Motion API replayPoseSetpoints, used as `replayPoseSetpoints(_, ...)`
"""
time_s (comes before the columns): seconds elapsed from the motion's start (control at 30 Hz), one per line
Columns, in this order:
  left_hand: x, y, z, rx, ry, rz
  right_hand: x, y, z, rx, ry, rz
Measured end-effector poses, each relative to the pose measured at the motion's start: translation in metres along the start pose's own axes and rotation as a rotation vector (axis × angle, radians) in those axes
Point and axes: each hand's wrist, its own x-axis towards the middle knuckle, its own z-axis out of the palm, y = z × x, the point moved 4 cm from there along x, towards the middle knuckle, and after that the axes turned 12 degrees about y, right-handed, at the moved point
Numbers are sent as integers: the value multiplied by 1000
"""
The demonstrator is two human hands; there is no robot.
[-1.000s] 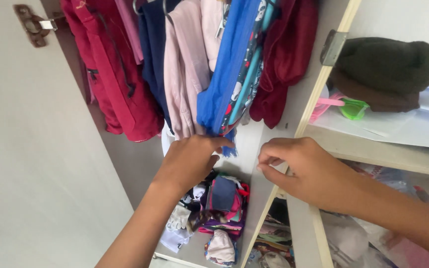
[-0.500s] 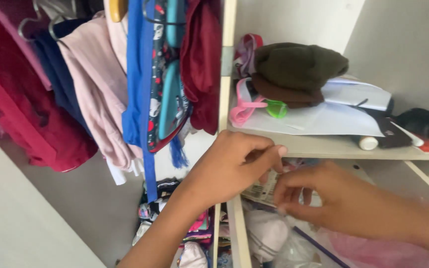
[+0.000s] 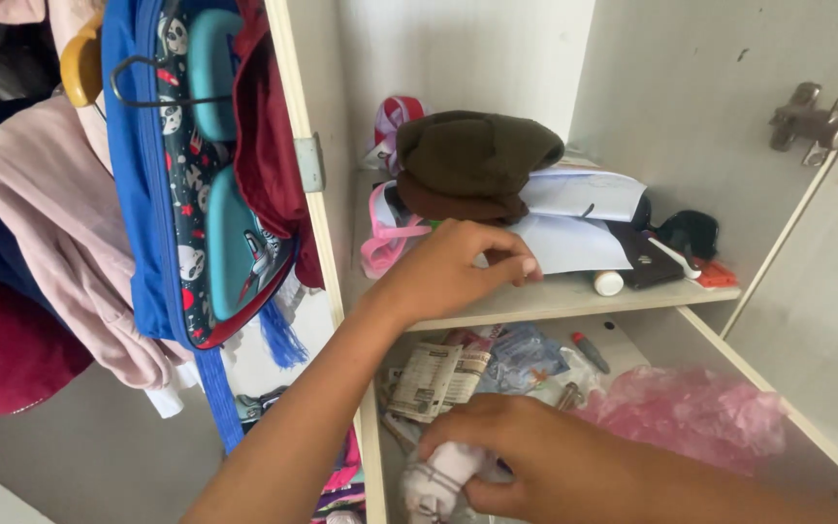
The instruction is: Organizing clothes and various items inside a closet and drawer.
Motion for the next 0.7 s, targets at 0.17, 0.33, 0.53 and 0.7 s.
replayPoseSetpoints(0.17, -8, -42, -1, -301, 55, -123, 2, 60, -28, 300, 234, 523)
replayPoseSetpoints(0.33, -9, -58, 7, -467, -31, -216, -2, 75, -65, 678, 594, 805)
replayPoseSetpoints(0.53, -13, -46, 9, -511, -31, -287, -7, 80, -83, 821, 819, 836)
replayPoseSetpoints(0.7, -17, -31, 4, -345, 1, -165, -3, 75, -83, 865, 855, 771)
